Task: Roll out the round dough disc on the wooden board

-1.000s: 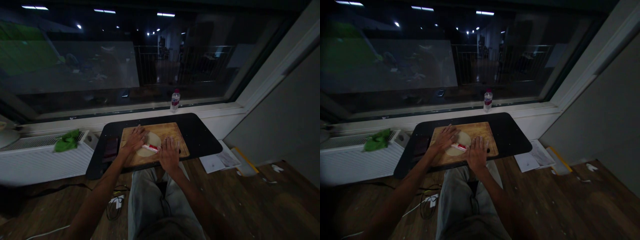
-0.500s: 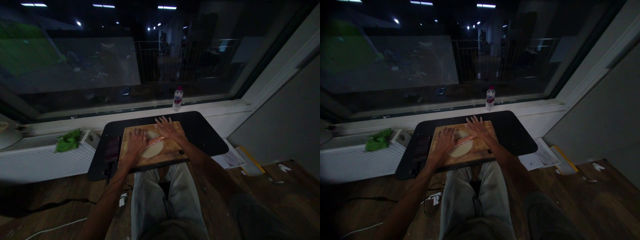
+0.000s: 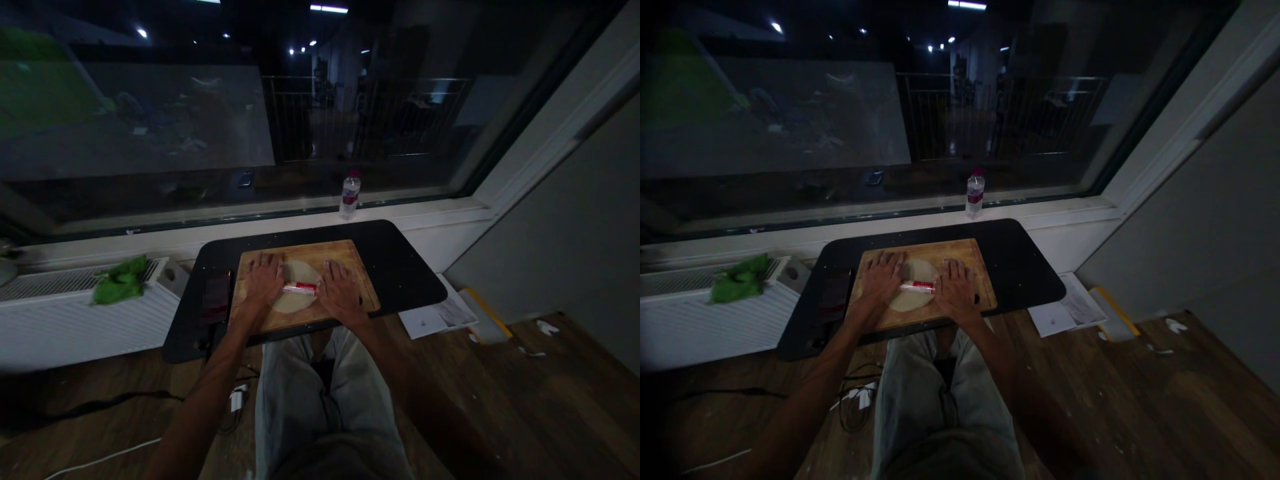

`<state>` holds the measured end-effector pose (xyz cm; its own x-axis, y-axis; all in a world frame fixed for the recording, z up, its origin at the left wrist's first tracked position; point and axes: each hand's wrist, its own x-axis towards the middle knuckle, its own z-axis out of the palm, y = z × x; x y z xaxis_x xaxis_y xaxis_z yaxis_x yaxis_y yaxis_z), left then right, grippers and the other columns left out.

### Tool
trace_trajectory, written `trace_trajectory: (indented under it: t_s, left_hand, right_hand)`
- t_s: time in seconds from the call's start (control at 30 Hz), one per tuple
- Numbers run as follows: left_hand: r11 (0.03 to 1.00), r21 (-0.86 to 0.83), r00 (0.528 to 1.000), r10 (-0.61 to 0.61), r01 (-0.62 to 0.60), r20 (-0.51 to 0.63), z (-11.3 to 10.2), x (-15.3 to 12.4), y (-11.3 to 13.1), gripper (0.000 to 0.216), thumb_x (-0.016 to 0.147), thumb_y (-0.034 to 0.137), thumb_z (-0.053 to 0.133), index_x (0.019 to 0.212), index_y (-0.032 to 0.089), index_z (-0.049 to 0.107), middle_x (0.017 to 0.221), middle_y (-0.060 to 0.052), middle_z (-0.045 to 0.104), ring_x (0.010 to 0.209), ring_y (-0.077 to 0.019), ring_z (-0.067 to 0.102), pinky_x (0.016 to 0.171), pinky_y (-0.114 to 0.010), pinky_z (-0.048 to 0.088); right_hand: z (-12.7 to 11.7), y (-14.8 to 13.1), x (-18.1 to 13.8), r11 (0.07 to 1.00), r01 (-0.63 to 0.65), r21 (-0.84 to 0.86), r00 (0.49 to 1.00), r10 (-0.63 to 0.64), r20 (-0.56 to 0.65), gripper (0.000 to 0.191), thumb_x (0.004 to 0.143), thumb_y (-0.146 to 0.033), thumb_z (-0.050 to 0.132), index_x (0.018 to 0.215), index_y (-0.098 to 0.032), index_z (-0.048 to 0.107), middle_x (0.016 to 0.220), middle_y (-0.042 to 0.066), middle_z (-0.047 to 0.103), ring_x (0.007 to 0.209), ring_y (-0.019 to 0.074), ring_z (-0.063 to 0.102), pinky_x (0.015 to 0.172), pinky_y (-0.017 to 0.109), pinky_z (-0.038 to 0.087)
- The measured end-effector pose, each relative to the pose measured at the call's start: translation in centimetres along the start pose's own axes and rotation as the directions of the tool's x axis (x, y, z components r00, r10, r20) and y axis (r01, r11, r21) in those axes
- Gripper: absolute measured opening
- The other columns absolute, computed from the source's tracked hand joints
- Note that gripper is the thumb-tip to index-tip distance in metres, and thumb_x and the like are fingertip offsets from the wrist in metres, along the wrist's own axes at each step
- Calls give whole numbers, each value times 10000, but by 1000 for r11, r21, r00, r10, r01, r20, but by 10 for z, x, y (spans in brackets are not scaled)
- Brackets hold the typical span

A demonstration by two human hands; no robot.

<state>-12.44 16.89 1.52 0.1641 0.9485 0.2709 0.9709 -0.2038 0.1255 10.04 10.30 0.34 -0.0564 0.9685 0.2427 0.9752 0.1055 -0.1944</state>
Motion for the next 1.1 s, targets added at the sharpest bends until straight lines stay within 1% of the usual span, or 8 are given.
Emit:
trace_trajectory:
  t_s: [0.1, 0.3, 0.47, 0.57, 0.67, 0.8, 0.93, 1.1]
  left_hand:
    - [999, -11, 999, 37, -37, -28, -3, -2, -1, 527, 1137, 345, 338, 1530, 237, 671, 1587, -132, 687, 1582, -356, 507, 1284, -573, 411]
    - [999, -1, 999, 52, -52, -4, -14, -6, 2, 551, 1157, 350, 306, 1575, 182, 623, 1613, -163, 658, 1586, -361, 500, 1307, -569, 387]
    - [1000, 16, 998, 8, -9, 68, -17, -2, -4, 570, 1172, 342, 265, 1608, 149, 578, 1619, -206, 637, 1541, -374, 540, 1258, -578, 447]
    - [1000, 7, 995, -24, 23, 98, -15, 4, -10, 542, 1170, 319, 285, 1590, 174, 595, 1585, -202, 663, 1487, -357, 586, 1229, -556, 486]
    - [998, 33, 994, -58, 55, 97, -13, 6, -10, 539, 1162, 319, 309, 1587, 157, 598, 1599, -216, 649, 1534, -378, 545, 1232, -578, 483]
    - [989, 75, 988, -134, 128, 82, -14, 2, 0, 565, 1158, 353, 309, 1578, 141, 621, 1618, -225, 634, 1591, -416, 486, 1248, -612, 452]
    - [990, 68, 990, -128, 124, 53, -15, -3, 5, 563, 1159, 351, 293, 1533, 155, 666, 1593, -195, 665, 1591, -397, 490, 1257, -572, 440]
    - [992, 64, 992, -113, 109, 57, -18, -3, 3, 560, 1158, 343, 298, 1534, 142, 661, 1546, -209, 692, 1522, -391, 555, 1221, -560, 466]
  right_hand:
    - [1, 4, 14, 1000, -6, 9, 1000, 6, 7, 651, 1188, -424, 309, 1757, -130, 421, 1769, 192, 489, 1669, 384, 383, 1386, 658, 231]
    - [-2, 19, 84, 1000, 1, 16, 977, -4, 213, 660, 1205, -448, 287, 1823, -214, 276, 1865, 121, 325, 1749, 366, 223, 1406, 675, 147]
    - [-4, 14, 122, 999, 18, 35, 971, -25, 238, 667, 1214, -470, 252, 1836, -231, 215, 1883, 108, 269, 1759, 379, 178, 1395, 722, 111]
    - [-1, 19, 114, 998, 47, 40, 974, -55, 219, 666, 1208, -449, 248, 1831, -214, 237, 1883, 108, 267, 1765, 365, 153, 1405, 691, 121]
    - [2, 25, 86, 995, 98, 28, 979, -101, 175, 667, 1203, -436, 270, 1827, -198, 257, 1885, 101, 266, 1771, 342, 138, 1421, 636, 125]
    - [-1, 15, 36, 997, 57, -46, 995, -53, 83, 657, 1192, -406, 326, 1796, -147, 346, 1834, 162, 386, 1724, 382, 279, 1410, 656, 128]
    - [-2, -2, 0, 997, 7, -73, 1000, -9, -19, 656, 1180, -401, 382, 1776, -128, 387, 1779, 194, 473, 1660, 386, 387, 1380, 630, 235]
    - [1, 4, 17, 999, -12, -37, 1000, 11, -13, 639, 1184, -414, 364, 1758, -141, 430, 1774, 184, 483, 1668, 392, 376, 1375, 635, 235]
